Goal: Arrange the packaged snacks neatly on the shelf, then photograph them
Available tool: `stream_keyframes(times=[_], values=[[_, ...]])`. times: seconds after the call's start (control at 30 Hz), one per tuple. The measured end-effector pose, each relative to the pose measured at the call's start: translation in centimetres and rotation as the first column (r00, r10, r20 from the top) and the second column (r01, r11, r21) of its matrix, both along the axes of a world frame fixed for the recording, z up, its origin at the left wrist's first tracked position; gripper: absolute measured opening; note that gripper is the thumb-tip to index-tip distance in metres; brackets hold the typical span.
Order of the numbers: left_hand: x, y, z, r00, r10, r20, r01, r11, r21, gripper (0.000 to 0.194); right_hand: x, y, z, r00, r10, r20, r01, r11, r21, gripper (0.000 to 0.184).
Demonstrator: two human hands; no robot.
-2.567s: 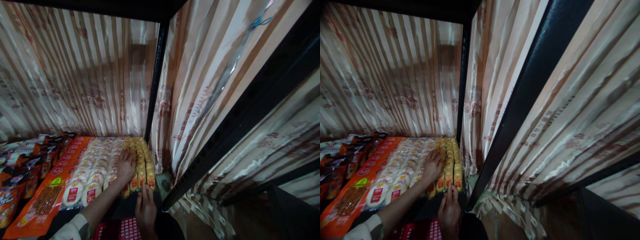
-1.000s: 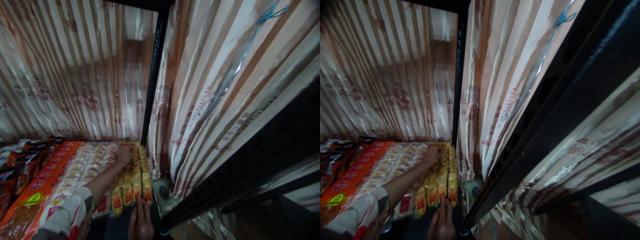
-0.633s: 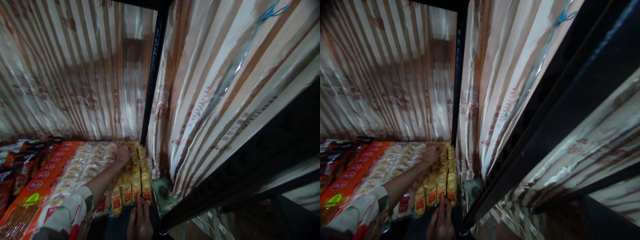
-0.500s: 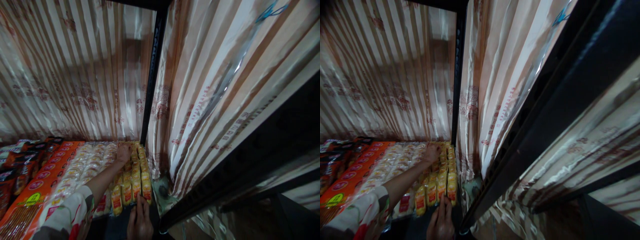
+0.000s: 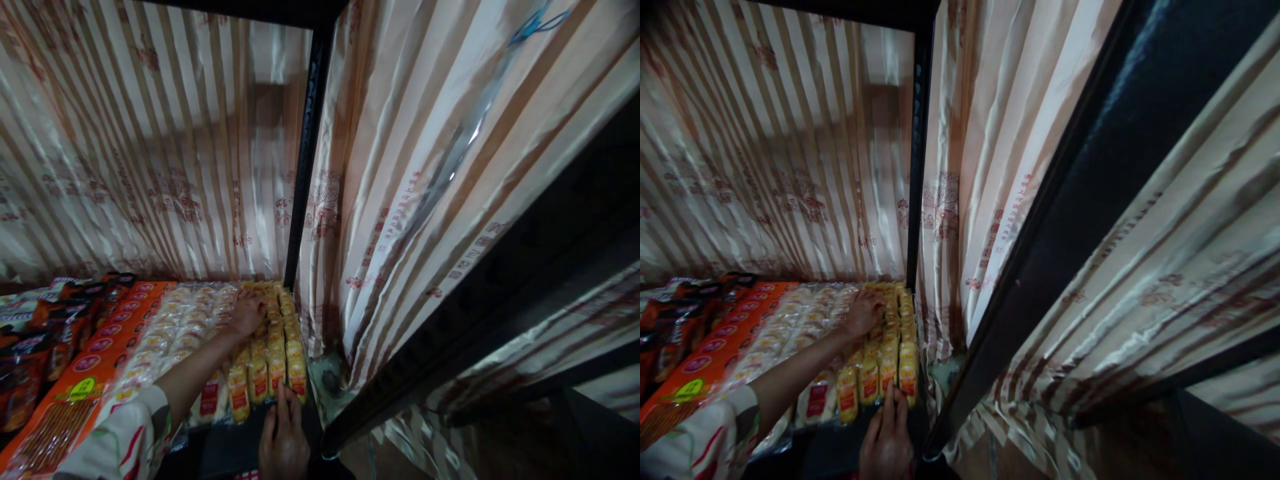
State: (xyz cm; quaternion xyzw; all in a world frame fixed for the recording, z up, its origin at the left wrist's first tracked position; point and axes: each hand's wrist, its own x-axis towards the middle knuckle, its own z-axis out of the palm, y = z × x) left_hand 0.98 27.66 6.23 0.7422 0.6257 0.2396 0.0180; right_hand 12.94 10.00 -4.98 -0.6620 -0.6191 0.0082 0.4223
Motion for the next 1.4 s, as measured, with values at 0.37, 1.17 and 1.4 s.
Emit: stream_keyframes(times=[0.37,1.17,1.4], values=[[-0.3,0.1,-0.1,0.999,-0.035,-0.03,0.033,0.997,-0.066,0.018,-0.3,0.0,0.7,1.0,-0.005,0.025,0.006,0.999,-0.052,0.043],[-0.7,-4.7,0.6,0.96,-0.269,-0.071,0.272,0.962,0.025,0.025,0.1,0.1,1.6,0.997,0.028,0.077,-0.024,0.998,-0.058,0.044],[-0.7,-6.7,-0.1,0.951,-0.279,-0.136,0.274,0.96,-0.053,0.029,0.0,0.0,1.7,0.996,0.028,0.088,-0.023,0.998,-0.06,0.043]])
